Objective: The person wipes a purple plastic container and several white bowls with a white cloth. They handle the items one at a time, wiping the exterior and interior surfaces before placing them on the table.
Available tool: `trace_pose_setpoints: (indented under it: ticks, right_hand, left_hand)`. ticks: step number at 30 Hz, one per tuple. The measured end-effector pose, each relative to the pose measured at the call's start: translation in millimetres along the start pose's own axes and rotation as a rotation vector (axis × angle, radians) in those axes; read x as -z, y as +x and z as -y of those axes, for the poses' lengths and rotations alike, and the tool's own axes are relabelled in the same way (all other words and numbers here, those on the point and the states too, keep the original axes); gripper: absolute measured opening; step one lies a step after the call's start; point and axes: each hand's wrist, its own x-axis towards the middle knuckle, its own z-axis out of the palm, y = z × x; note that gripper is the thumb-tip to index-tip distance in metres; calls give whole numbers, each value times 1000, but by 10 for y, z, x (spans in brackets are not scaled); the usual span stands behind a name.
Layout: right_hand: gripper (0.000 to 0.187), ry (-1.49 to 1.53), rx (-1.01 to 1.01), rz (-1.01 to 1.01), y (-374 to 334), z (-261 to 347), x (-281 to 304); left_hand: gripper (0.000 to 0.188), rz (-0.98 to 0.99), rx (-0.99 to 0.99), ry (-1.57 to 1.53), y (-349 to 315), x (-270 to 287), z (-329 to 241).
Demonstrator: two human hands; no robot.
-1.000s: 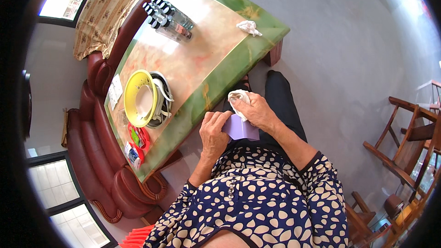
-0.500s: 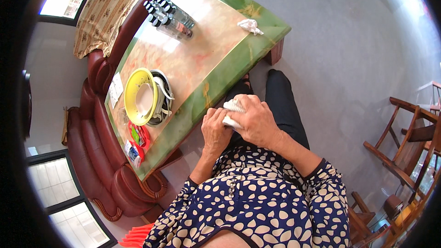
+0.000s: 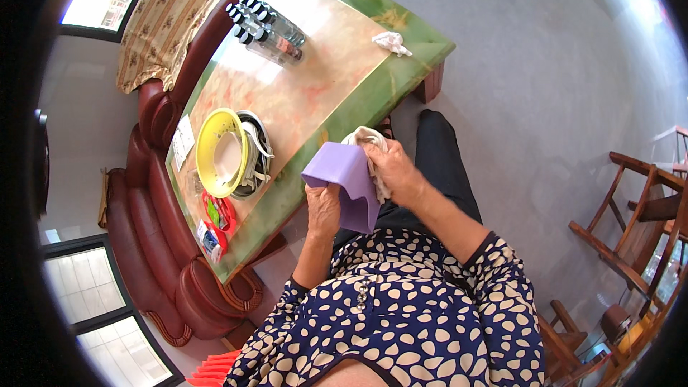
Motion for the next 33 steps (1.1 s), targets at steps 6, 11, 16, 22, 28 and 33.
trace_pose_setpoints:
  ticks: [6, 11, 16, 22, 28, 33]
  right_hand:
    - [36, -505, 321, -235, -146, -310, -60]
    - [38, -496, 152, -207, -295, -434, 136]
    - [26, 146, -143, -166, -512, -310, 35]
    - [31, 56, -87, -124, -326, -328, 104]
    - [31, -231, -6, -123, -481, -211, -37]
    - [26, -281, 253, -276, -499, -297, -60]
  left_hand:
    - [29, -116, 336, -336, 138, -43, 86]
    - [27, -158, 469, -483, 172, -31, 73]
    - [25, -65, 532, -802, 213, 106, 378]
    - [25, -39, 580, -899, 190, 47, 315]
    - [30, -236, 661, -788, 293, 65, 177]
    - [32, -204, 670, -916, 371, 84, 434]
